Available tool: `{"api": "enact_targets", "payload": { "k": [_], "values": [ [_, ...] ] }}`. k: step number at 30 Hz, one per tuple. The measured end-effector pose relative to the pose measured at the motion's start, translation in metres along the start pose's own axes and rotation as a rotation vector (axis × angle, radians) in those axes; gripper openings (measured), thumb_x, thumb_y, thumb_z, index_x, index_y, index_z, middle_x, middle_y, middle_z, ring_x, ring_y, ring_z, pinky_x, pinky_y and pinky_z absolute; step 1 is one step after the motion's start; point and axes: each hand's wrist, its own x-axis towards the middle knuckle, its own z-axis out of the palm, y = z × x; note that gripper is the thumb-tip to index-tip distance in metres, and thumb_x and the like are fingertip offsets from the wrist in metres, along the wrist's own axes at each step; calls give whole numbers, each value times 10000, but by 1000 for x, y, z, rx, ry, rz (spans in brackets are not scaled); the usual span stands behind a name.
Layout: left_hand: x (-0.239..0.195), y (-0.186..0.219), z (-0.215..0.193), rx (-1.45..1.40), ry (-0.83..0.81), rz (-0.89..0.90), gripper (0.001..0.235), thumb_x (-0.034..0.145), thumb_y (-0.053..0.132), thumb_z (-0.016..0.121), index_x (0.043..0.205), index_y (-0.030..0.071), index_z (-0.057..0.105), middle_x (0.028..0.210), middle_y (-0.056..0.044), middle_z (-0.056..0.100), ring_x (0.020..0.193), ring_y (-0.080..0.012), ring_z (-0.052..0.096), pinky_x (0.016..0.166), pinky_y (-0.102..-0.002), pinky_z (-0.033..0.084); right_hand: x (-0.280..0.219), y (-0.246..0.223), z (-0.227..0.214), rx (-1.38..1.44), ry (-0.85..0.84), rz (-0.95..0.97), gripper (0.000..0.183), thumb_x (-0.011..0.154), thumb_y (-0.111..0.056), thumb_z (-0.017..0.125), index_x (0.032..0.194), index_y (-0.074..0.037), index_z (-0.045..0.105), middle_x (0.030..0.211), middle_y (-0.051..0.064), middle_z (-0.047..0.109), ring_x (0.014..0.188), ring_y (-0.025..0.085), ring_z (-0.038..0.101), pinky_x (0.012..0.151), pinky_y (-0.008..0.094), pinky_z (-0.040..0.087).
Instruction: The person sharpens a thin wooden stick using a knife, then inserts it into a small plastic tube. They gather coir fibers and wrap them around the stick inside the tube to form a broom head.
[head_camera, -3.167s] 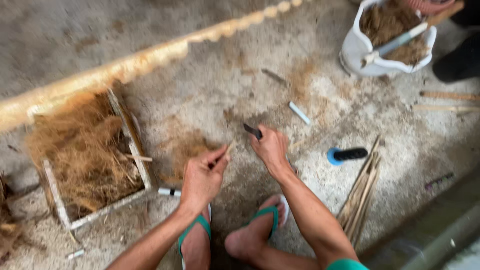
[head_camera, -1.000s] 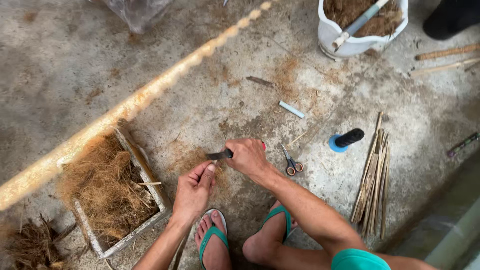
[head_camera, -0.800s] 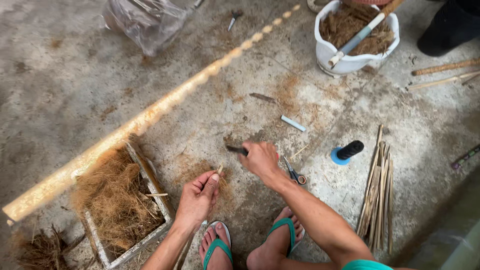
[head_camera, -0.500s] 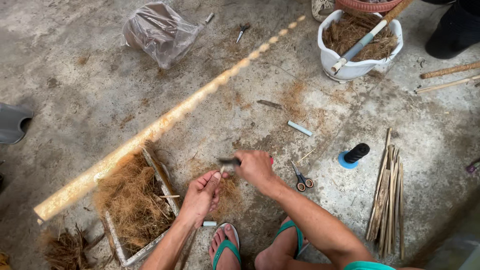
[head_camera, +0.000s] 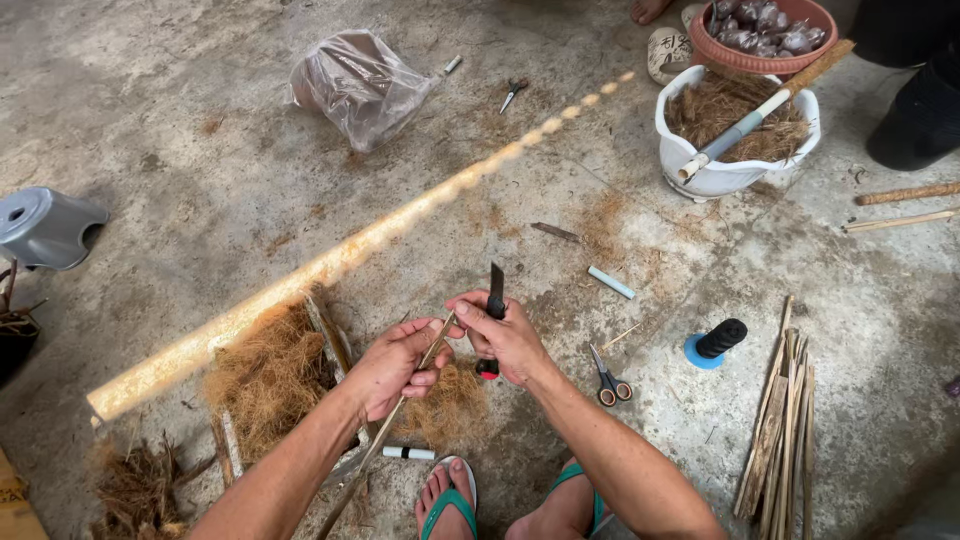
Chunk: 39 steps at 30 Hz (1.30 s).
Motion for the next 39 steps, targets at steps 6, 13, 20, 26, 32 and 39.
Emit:
{"api": "enact_targets", "payload": {
  "k": [6, 13, 20, 26, 32, 39],
  "values": [
    [-7, -13, -7, 226, 59, -34, 353, 1023, 302, 456, 1223, 64, 623, 805, -43, 693, 477, -106, 494, 385, -254, 434, 10, -13, -10, -23, 242, 15, 293, 958, -210, 679, 1118, 35, 702, 768, 15, 660, 440, 54, 401, 394, 237, 299],
    [-24, -55, -42, 314, 63, -51, 313, 1035, 249, 535, 1239, 62, 679, 729, -11, 595, 492, -75, 451, 388, -231, 378, 13, -36, -48, -123, 451, -111, 230, 980, -220, 678, 1075, -21, 741, 647, -10, 554, 419, 48, 336, 381, 232, 246],
    [-21, -38, -34, 149, 144, -40, 305, 1028, 222, 539, 1246, 69, 688, 698, 0, 571, 471, -67, 397, 378, -219, 297, 5, 6, -23, -1249, 486, -124, 184, 918, -274, 723, 849, -104, 729, 637, -48, 618, 467, 71, 505, 386, 275, 381],
    [-19, -25, -1, 87, 152, -62, 288, 1047, 229, 504, 1210, 61, 672, 663, 29, 451, 472, -66, 362, 375, -222, 277, 9, 48, -5, -1381, 294, -520, 146, 920, -146, 710, 787, -128, 652, 634, 2, 603, 491, 93, 525, 449, 345, 444],
    [-28, -26, 17, 107, 169, -96, 315, 1065, 282, 469, 1200, 69, 658, 666, 39, 407, 480, -64, 341, 391, -232, 266, 29, 39, -40, -1350, 465, -168, 227, 953, -199, 689, 740, -133, 642, 607, 28, 635, 476, 188, 585, 492, 412, 489],
    [-26, -28, 19, 116, 180, -94, 321, 1063, 289, 459, 1192, 63, 645, 671, 45, 409, 480, -58, 333, 388, -235, 259, 33, 45, -43, -1441, 511, -299, 221, 895, -207, 714, 713, -115, 628, 598, 63, 649, 485, 201, 585, 501, 447, 488]
  ]
}}
